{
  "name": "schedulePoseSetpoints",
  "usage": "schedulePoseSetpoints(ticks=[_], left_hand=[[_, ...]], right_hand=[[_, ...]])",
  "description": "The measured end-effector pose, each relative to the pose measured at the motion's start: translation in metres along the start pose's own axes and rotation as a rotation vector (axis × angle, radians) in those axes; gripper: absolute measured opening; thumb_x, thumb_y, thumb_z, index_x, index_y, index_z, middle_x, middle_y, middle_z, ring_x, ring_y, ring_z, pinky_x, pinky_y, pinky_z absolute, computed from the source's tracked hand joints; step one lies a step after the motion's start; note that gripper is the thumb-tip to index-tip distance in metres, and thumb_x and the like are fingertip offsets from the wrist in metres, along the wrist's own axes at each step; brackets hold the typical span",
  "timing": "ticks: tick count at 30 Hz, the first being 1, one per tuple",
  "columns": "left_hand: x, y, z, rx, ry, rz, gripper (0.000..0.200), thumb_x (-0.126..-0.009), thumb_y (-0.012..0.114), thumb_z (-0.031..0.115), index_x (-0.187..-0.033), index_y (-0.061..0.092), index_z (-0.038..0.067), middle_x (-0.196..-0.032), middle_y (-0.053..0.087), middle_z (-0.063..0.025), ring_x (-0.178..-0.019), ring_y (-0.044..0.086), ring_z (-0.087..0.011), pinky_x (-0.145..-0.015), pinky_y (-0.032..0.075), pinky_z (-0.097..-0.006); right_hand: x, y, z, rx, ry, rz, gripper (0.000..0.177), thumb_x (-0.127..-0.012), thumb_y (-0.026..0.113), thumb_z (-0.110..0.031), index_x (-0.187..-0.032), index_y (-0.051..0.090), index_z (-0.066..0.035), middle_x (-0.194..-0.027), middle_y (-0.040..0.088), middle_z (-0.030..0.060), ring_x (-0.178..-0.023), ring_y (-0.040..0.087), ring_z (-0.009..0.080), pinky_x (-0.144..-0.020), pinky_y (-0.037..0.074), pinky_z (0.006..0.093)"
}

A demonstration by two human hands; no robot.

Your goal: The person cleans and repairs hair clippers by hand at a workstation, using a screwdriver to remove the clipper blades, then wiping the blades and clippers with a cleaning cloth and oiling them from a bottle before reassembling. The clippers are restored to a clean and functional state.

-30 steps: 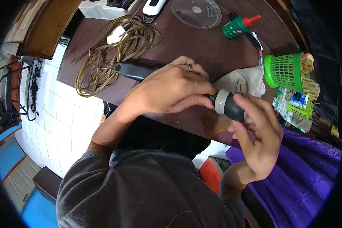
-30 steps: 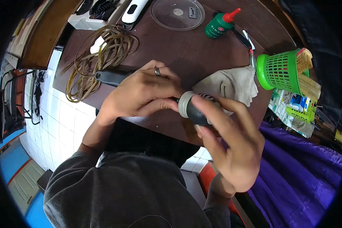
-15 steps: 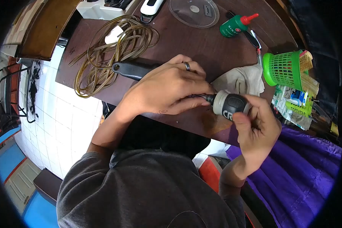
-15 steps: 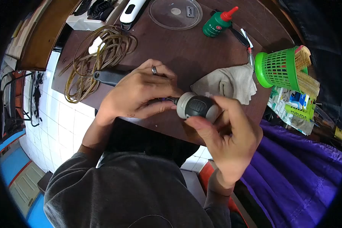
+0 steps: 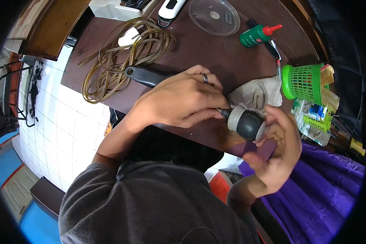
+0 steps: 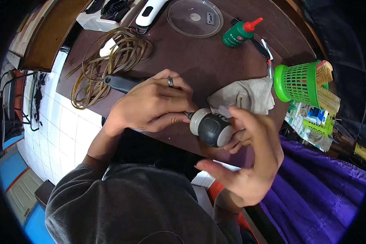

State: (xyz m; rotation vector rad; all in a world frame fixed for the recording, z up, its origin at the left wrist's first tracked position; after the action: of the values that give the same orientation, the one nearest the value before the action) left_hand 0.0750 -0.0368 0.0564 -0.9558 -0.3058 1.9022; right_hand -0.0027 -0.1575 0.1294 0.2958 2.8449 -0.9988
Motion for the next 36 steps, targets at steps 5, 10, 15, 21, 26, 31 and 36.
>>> schedulePoseSetpoints(ticks=[5,10,15,21,26,31,36], left_hand=[[0.001,0.0,-0.001,-0.013,0.004,0.027,0.022,-0.085,0.072,0.022,-0.1,0.071,0.007,-0.092,0.07,-0.0096,-0.103,0.064,-0.0268,-0.095,0.042,-0.0406],[0.0,0.001,-0.001,-0.024,-0.022,0.015,0.021,-0.085,0.073,0.022,-0.1,0.071,0.007,-0.091,0.07,-0.0094,-0.102,0.064,-0.0272,-0.096,0.042,-0.0406],[0.0,0.004,-0.003,-0.043,-0.051,-0.069,0.028,-0.084,0.073,0.026,-0.105,0.07,0.007,-0.1,0.07,-0.01,-0.108,0.063,-0.0273,-0.1,0.04,-0.0415],[0.012,-0.029,-0.002,-0.496,-0.254,0.001,0.077,-0.065,0.082,0.056,-0.123,0.065,0.009,-0.124,0.065,-0.0083,-0.123,0.057,-0.0288,-0.106,0.04,-0.0445],[0.021,-0.018,-0.028,-0.516,-0.375,-0.094,0.067,-0.067,0.081,0.05,-0.118,0.067,0.011,-0.113,0.067,-0.007,-0.107,0.064,-0.0287,-0.088,0.052,-0.0373],[0.022,-0.015,-0.026,-0.513,-0.361,-0.085,0.062,-0.066,0.079,0.045,-0.116,0.066,0.01,-0.11,0.067,-0.0056,-0.1,0.063,-0.0281,-0.085,0.051,-0.0374],[0.025,-0.015,-0.024,-0.528,-0.413,-0.04,0.063,-0.064,0.08,0.042,-0.116,0.065,0.01,-0.106,0.067,-0.0055,-0.096,0.062,-0.0273,-0.083,0.051,-0.0371]], right_hand=[[0.003,0.005,-0.013,0.236,-0.134,-0.042,0.056,-0.064,0.092,-0.022,-0.111,0.071,0.0,-0.1,0.067,0.0117,-0.068,0.062,0.0127,-0.054,0.047,0.0259],[0.01,-0.002,0.011,0.23,0.061,0.11,0.059,-0.065,0.093,-0.034,-0.112,0.073,-0.005,-0.097,0.066,0.0099,-0.065,0.06,0.0109,-0.051,0.041,0.0241],[-0.005,0.008,0.001,0.193,-0.149,-0.029,0.058,-0.062,0.091,-0.023,-0.113,0.072,-0.004,-0.114,0.066,0.0144,-0.08,0.065,0.0161,-0.06,0.05,0.0268],[-0.008,0.02,0.0,0.113,-0.152,-0.186,0.053,-0.069,0.082,0.002,-0.12,0.069,-0.004,-0.123,0.065,0.015,-0.101,0.069,0.0265,-0.072,0.056,0.0302],[-0.014,0.039,0.001,0.011,-0.321,-0.207,0.055,-0.064,0.085,0.002,-0.116,0.066,-0.004,-0.119,0.066,0.0172,-0.097,0.069,0.0279,-0.074,0.058,0.0334],[-0.021,0.047,0.002,-0.085,-0.402,-0.183,0.047,-0.067,0.087,-0.002,-0.105,0.061,-0.005,-0.11,0.067,0.0165,-0.085,0.069,0.0255,-0.071,0.058,0.0345],[-0.025,0.049,0.01,-0.131,-0.413,-0.069,0.039,-0.07,0.084,0.001,-0.101,0.06,-0.006,-0.101,0.069,0.0149,-0.079,0.069,0.024,-0.067,0.057,0.0329]])
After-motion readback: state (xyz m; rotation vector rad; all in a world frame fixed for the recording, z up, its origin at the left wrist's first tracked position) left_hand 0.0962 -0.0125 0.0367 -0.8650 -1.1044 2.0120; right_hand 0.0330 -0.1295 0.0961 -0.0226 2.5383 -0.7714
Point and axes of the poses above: each hand's wrist, its own x-axis away from the middle knuckle, its own y-axis out of the palm, z = x × y, the point moved 10 cm from there along -x, towards the middle knuckle
